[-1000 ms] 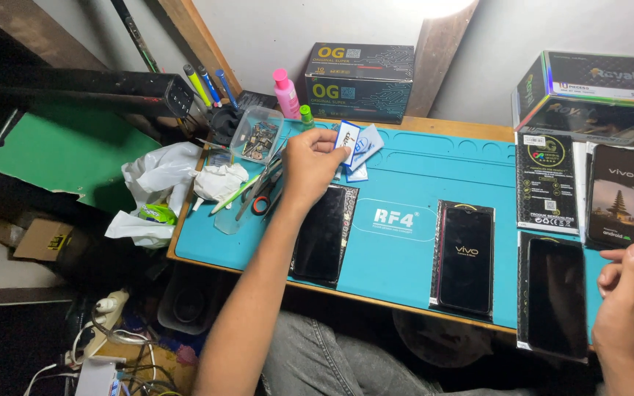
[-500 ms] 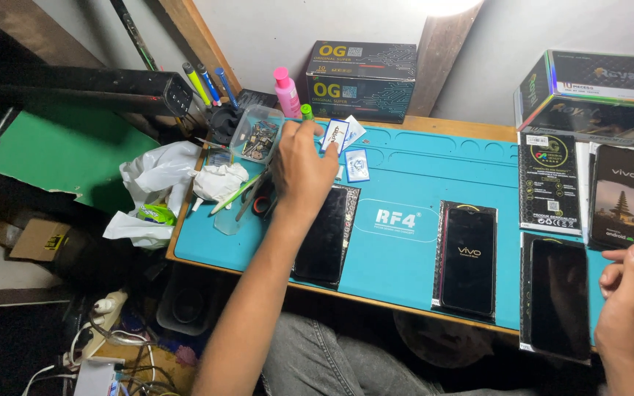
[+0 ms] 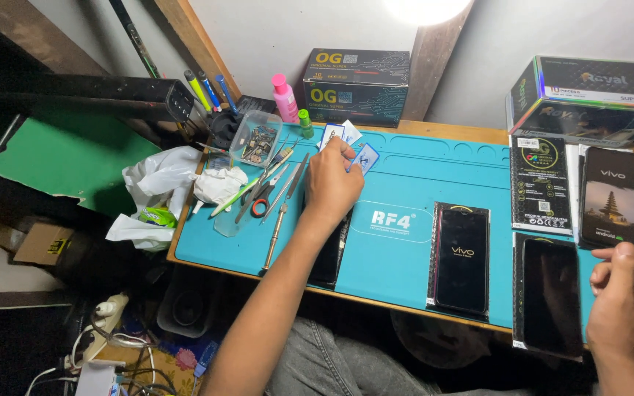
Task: Testing and replacing mobile phone screens and batteries at a repair station.
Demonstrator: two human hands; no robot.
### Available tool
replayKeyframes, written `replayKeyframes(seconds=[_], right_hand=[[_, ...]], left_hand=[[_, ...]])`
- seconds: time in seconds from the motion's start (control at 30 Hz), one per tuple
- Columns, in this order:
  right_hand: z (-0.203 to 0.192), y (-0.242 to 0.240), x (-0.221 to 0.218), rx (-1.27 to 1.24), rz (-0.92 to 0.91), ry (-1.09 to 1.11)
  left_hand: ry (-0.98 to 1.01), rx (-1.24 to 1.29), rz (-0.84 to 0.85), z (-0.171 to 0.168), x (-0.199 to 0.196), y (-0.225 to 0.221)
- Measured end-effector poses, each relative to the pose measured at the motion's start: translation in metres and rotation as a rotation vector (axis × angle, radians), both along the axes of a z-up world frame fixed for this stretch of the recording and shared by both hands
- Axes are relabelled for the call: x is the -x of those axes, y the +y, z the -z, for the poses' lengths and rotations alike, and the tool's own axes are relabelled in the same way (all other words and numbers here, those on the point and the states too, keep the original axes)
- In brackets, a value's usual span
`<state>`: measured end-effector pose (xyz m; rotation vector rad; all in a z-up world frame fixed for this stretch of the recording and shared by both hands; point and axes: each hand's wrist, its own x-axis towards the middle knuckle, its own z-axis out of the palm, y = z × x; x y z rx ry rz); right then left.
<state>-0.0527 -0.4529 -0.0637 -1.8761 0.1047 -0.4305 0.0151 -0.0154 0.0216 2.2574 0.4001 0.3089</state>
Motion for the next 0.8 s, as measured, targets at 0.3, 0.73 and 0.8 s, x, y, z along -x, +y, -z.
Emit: replayKeyframes(seconds=[0.3, 0.73, 0.8], right_hand=[[-0.022, 0.015, 0.005, 0.038, -0.015, -0.018], [-0.023, 0.02, 0.0, -0.038, 0.017, -0.055], [-0.029, 0.024, -0.001, -0.11, 0.008, -0.042]], left_hand=[[-0.272, -0.188, -0.126, -0.003, -0.018, 0.048], [-0.288, 0.195, 0.189, -0.034, 0.109, -0.085], [-0.267, 0.221, 0.163, -0.022, 0.117, -0.097]])
